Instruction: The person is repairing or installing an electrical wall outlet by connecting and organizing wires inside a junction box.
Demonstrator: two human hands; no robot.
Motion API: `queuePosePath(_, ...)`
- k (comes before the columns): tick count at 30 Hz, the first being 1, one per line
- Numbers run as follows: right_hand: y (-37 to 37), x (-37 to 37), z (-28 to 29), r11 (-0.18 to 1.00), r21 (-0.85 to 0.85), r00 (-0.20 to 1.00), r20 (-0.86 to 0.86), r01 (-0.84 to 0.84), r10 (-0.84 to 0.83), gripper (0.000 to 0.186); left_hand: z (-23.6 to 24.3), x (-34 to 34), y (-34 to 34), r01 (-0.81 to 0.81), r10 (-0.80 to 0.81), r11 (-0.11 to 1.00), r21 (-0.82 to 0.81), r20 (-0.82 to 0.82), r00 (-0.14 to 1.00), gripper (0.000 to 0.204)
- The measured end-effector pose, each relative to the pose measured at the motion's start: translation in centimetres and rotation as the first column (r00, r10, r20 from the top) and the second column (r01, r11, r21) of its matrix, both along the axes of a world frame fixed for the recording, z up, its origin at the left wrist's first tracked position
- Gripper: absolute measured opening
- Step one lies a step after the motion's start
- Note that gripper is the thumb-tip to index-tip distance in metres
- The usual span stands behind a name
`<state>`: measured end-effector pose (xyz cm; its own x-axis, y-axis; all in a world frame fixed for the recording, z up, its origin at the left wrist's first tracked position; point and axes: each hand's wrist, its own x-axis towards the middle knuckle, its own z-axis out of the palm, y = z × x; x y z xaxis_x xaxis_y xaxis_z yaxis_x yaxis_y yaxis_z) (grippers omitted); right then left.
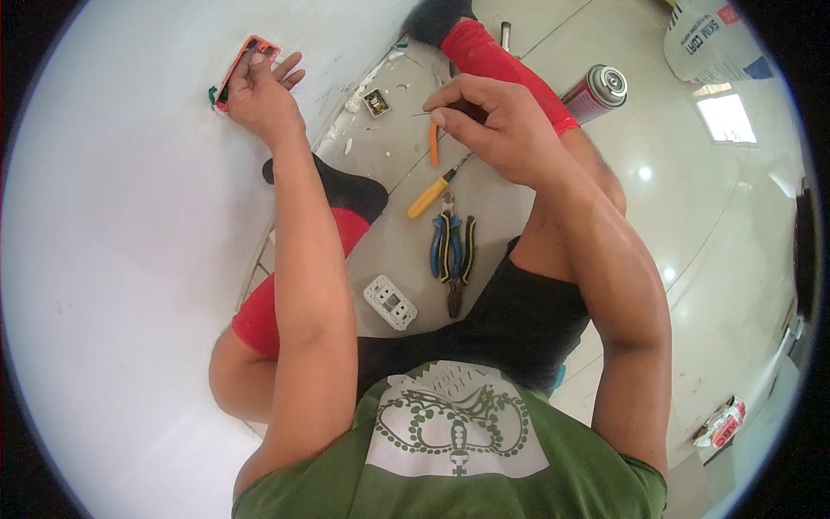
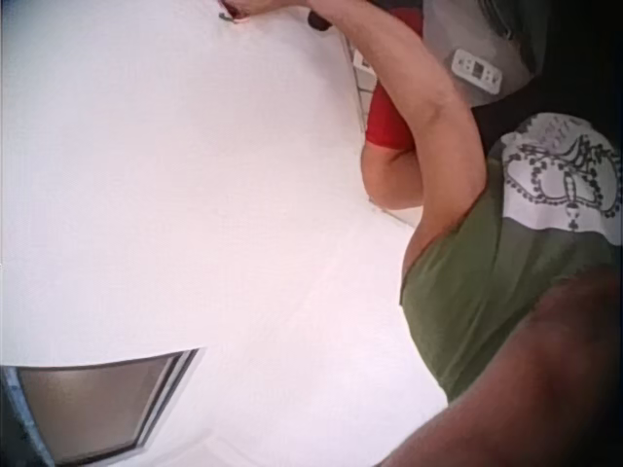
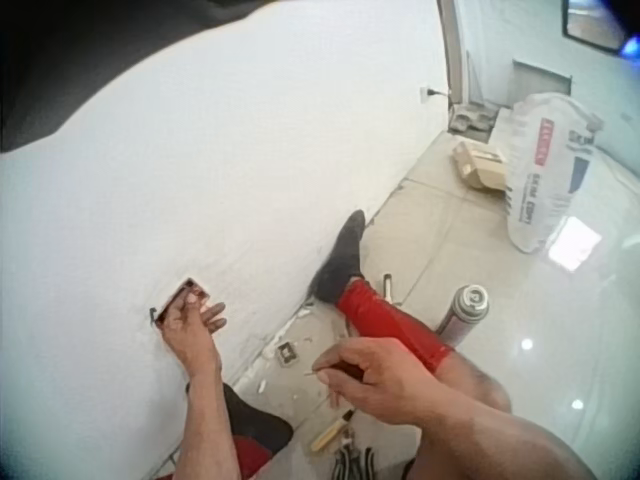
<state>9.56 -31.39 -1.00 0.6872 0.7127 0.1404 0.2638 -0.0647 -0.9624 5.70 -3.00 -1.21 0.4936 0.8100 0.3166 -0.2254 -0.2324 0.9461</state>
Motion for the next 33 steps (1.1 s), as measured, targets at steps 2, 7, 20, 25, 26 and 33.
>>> queuePosePath(2, 0.0, -0.1, 0.0, 0.999, 0.034, 0.999, 0.027, 0.018, -0.019, 0.019, 0.0, 0.4, -0.2, -0.069, 0.069, 0.998, -0.004, 0.004, 0.998, 0.02)
queuePosePath(7, 0.0, -0.1, 0.5, 0.997, 0.008, 0.995, -0.064, -0.074, 0.074, 0.016, -0.4, 0.5, -0.9, -0.13, 0.131, 0.989, 0.065, -0.005, 0.991, 0.019)
queuePosePath(20, 1.1, -0.3, 0.5, 0.99, -0.087, 0.994, -0.01, -0.108, 0.108, 0.014, 1.7, 0.9, -1.9, -0.174, 0.186, 0.957, -0.231, 0.03, 0.982, 0.02)
queuePosePath(25, 1.6, -0.4, 0.6, 0.988, -0.131, 0.994, 0.067, -0.08, 0.089, 0.019, 1.8, 0.5, -1.1, -0.195, 0.19, 0.979, -0.058, -0.08, 0.978, 0.022)
queuePosePath(26, 1.7, -0.4, 0.5, 0.988, -0.133, 0.993, 0.071, -0.083, 0.093, 0.019, 1.9, 0.5, -1.0, -0.185, 0.18, 0.982, -0.047, -0.093, 0.979, 0.022)
queuePosePath(33, 1.2, -0.5, 0.2, 0.991, -0.104, 0.99, 0.105, -0.081, 0.092, 0.019, 2.8, 0.6, -0.4, -0.181, 0.165, 0.972, -0.149, -0.115, 0.98, 0.017)
